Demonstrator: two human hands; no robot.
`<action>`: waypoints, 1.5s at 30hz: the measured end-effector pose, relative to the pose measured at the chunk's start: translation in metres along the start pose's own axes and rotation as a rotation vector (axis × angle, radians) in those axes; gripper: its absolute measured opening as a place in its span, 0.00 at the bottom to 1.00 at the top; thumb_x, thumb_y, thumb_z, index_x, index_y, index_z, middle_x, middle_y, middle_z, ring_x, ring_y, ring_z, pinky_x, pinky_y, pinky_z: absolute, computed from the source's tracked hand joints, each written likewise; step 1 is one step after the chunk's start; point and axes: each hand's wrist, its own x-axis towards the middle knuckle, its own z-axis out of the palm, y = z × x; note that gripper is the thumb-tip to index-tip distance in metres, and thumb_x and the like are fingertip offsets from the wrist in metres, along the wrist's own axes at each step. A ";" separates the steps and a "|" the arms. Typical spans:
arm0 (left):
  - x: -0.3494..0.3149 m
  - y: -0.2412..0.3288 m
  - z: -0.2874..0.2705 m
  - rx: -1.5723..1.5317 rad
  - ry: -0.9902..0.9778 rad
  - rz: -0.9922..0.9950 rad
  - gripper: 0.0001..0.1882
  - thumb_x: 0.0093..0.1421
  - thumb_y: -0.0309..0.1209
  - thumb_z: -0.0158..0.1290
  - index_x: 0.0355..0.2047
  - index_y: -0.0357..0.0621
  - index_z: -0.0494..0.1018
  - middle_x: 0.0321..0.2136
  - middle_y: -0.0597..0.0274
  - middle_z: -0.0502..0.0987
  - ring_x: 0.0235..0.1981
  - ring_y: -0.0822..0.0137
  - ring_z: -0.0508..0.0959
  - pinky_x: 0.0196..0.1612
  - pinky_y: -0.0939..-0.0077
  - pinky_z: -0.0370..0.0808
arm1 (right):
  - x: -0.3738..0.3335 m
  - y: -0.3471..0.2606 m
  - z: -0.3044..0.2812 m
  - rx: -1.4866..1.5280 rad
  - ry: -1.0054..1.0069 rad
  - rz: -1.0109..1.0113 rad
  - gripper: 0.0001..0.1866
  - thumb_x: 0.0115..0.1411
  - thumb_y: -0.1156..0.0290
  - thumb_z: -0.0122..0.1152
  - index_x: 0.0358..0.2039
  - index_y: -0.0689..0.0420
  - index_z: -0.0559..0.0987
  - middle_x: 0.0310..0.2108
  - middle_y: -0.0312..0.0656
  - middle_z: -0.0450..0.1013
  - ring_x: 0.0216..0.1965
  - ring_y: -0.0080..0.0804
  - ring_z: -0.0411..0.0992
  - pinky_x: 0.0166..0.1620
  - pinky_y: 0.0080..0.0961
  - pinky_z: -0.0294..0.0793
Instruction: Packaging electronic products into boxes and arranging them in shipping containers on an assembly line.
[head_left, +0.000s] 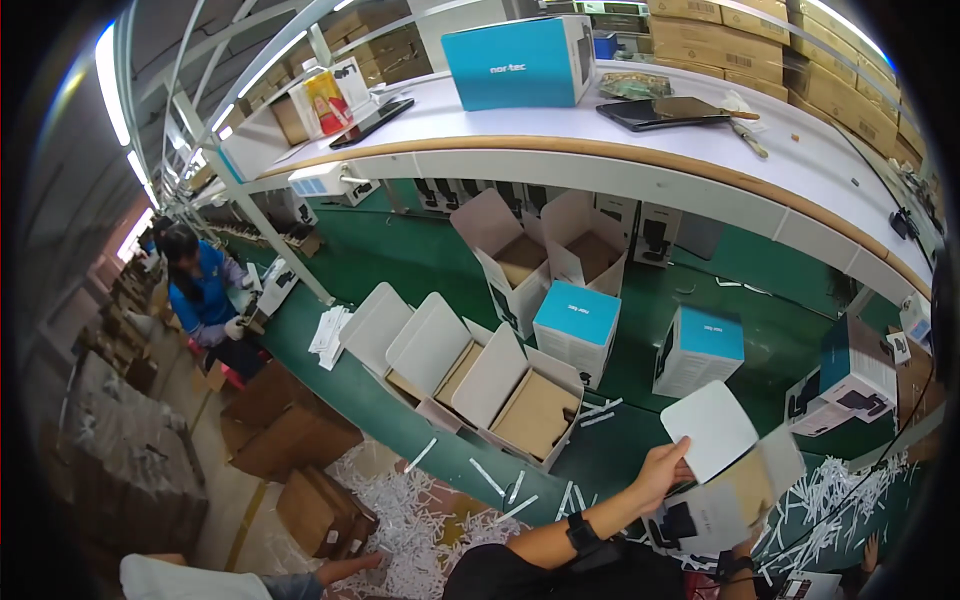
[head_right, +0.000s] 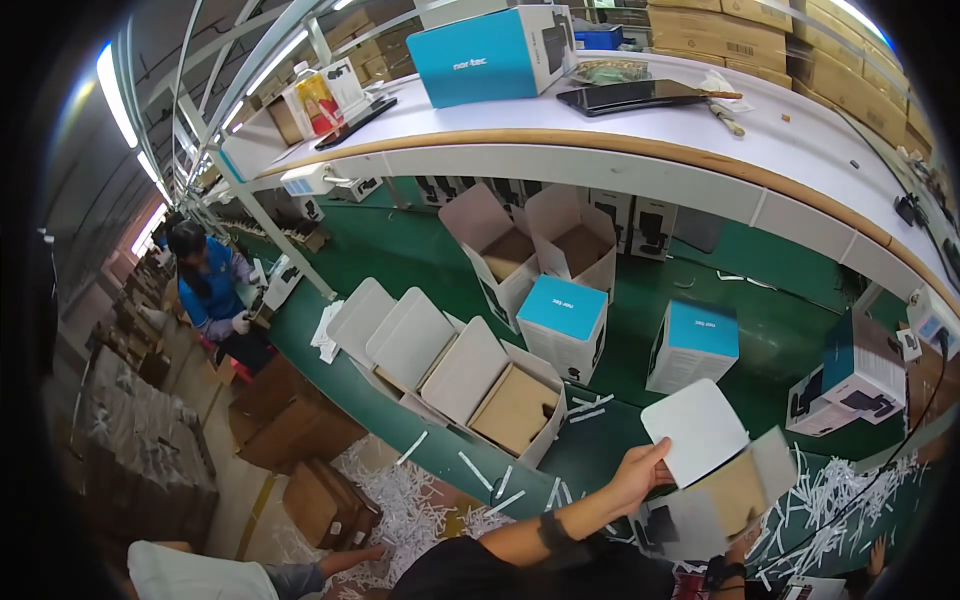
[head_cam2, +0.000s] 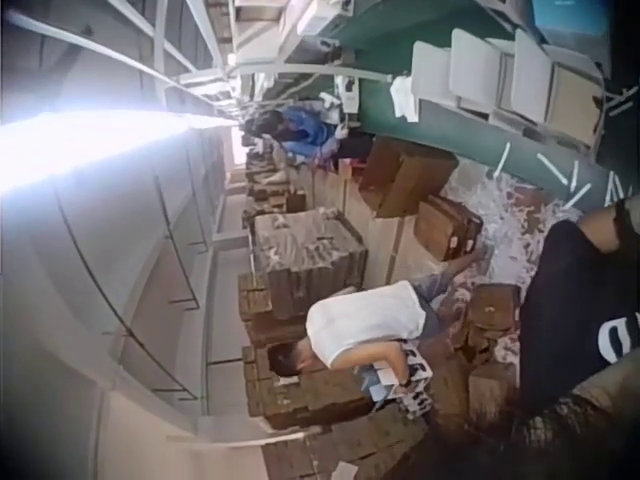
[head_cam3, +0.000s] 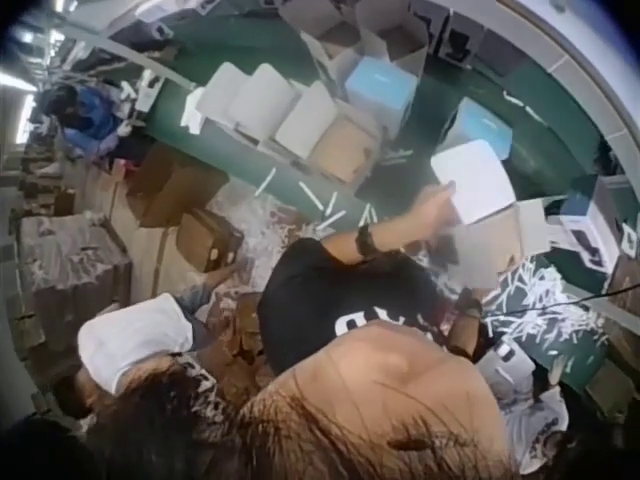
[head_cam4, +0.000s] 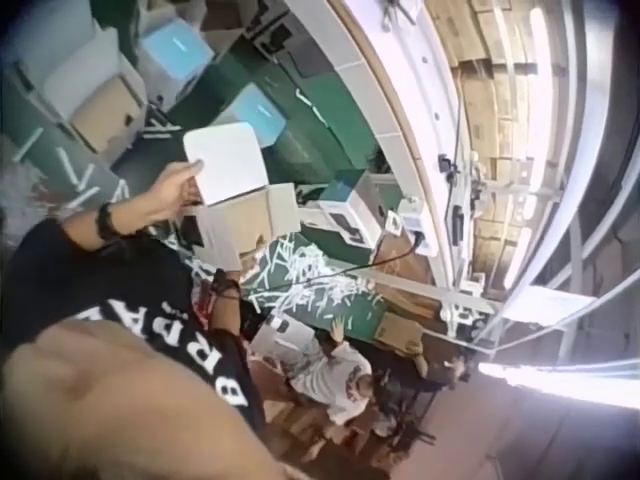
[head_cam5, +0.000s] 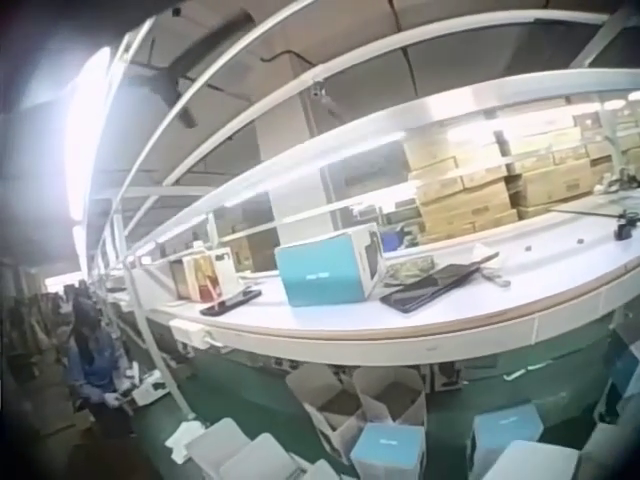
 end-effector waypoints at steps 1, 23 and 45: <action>0.014 -0.020 -0.024 0.109 0.029 -0.006 0.21 0.73 0.44 0.48 0.47 0.35 0.77 0.42 0.60 0.83 0.40 0.70 0.82 0.46 0.74 0.76 | 0.002 0.001 -0.001 0.012 -0.023 0.010 0.41 0.52 0.69 0.73 0.64 0.65 0.66 0.53 0.55 0.73 0.54 0.46 0.73 0.59 0.33 0.70; 0.005 -0.045 -0.049 0.877 0.112 0.254 0.16 0.70 0.37 0.53 0.47 0.34 0.73 0.39 0.58 0.80 0.42 0.70 0.76 0.48 0.72 0.73 | -0.078 -0.268 -0.110 0.487 -0.225 -0.779 0.51 0.48 0.81 0.55 0.74 0.63 0.47 0.76 0.53 0.44 0.76 0.41 0.42 0.73 0.33 0.42; -0.043 0.019 -0.012 0.454 -0.184 0.079 0.48 0.50 0.27 0.38 0.74 0.33 0.42 0.64 0.40 0.67 0.65 0.53 0.67 0.68 0.66 0.58 | -0.135 -0.289 -0.092 0.130 -0.155 -0.912 0.15 0.49 0.75 0.70 0.40 0.57 0.81 0.28 0.42 0.79 0.22 0.43 0.77 0.25 0.30 0.76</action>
